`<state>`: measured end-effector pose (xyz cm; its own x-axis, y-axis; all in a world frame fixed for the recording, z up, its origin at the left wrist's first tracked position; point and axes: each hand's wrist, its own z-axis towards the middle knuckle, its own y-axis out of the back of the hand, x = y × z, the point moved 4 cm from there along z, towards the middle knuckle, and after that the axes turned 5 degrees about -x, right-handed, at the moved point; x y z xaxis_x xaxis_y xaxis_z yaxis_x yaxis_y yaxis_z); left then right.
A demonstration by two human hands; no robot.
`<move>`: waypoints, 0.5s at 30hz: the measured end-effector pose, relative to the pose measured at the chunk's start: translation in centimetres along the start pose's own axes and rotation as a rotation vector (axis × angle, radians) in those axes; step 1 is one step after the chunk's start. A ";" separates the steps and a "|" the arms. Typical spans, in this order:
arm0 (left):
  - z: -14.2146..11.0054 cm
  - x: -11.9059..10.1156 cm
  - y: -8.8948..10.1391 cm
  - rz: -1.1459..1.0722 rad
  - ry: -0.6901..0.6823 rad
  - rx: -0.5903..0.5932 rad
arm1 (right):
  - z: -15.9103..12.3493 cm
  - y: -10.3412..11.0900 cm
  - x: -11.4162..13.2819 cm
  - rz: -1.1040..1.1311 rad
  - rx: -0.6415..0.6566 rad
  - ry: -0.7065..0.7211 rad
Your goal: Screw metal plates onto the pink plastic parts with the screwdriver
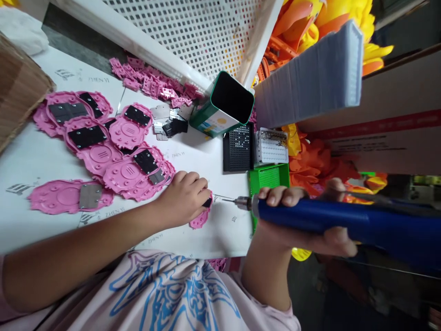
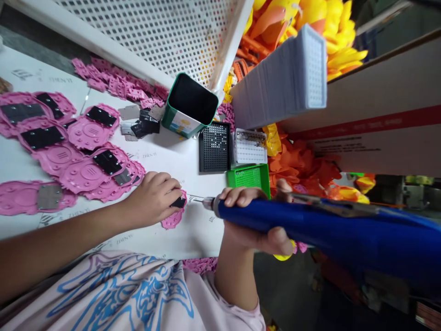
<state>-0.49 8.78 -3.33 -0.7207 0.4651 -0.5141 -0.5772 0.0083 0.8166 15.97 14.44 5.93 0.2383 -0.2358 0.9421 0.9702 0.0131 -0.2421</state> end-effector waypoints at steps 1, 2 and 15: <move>0.0 0.0 0.0 0.002 -0.001 0.003 | -1.0 -0.2 -0.1 0.018 0.024 -0.011; 0.0 0.0 0.0 0.004 -0.002 0.003 | -1.8 -0.4 -0.2 0.029 0.036 -0.015; 0.1 -0.2 0.0 0.003 -0.005 0.013 | -4.0 -0.1 -1.5 0.043 0.019 0.026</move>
<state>-0.31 8.75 -3.24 -0.7202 0.4696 -0.5107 -0.5702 0.0186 0.8213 15.34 10.95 3.66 0.2791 -0.2601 0.9244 0.9597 0.0422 -0.2779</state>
